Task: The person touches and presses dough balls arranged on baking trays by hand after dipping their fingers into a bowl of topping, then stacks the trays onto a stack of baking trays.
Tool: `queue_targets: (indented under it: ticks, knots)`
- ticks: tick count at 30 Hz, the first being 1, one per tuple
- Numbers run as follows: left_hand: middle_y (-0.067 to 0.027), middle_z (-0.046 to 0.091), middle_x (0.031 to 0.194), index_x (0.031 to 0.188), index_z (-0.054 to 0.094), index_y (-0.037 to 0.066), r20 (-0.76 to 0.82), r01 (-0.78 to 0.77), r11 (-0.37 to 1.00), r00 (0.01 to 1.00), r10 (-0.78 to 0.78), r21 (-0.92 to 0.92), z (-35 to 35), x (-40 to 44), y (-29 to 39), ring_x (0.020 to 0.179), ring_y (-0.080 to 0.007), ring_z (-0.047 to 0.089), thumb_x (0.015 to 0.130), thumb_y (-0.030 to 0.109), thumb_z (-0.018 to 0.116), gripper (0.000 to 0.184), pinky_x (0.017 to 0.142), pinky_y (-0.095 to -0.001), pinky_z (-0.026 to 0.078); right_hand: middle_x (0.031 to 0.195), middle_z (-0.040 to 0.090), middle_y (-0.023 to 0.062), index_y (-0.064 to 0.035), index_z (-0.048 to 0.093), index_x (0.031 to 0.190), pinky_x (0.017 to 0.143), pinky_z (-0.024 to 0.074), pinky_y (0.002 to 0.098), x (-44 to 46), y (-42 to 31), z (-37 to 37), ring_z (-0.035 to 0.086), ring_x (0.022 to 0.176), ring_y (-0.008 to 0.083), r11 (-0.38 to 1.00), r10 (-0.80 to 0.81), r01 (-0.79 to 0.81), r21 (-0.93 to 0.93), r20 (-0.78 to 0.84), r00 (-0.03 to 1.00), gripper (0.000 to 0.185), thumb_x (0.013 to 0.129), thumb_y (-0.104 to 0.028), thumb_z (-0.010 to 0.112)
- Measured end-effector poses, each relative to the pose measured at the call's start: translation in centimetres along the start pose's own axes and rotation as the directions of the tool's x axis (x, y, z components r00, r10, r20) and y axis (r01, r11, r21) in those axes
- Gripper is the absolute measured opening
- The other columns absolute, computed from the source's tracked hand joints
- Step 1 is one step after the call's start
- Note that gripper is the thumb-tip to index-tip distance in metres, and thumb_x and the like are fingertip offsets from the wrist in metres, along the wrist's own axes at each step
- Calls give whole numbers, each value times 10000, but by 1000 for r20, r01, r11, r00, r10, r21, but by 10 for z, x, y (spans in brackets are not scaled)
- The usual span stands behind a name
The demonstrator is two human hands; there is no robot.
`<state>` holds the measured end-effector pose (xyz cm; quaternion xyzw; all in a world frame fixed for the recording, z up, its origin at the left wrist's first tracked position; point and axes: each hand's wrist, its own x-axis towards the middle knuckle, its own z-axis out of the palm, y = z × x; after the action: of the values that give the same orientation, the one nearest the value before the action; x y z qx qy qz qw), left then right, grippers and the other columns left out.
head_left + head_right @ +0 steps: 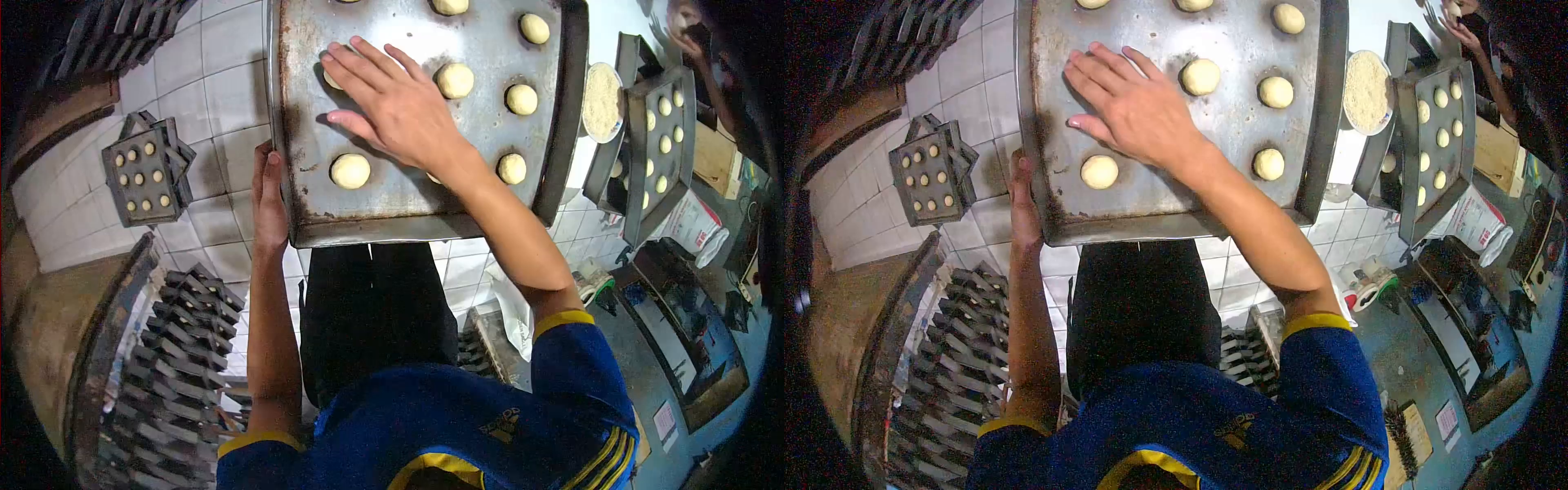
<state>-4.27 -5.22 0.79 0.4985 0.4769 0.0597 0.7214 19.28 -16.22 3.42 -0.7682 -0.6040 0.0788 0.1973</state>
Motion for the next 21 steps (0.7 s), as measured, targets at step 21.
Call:
queue_targets:
  ticks: [21]
  knots:
    - [-122, 585, 1409, 1470, 506, 30, 33, -25, 995, 999, 29, -95, 2, 0, 2, 1339, -212, 509, 1129, 448, 495, 540, 1188, -376, 357, 1158, 779, 191, -82, 791, 1236, 923, 562, 429, -232, 180, -165, 747, 1078, 377, 473, 809, -864, -173, -302, 504, 367, 1010, -361, 713]
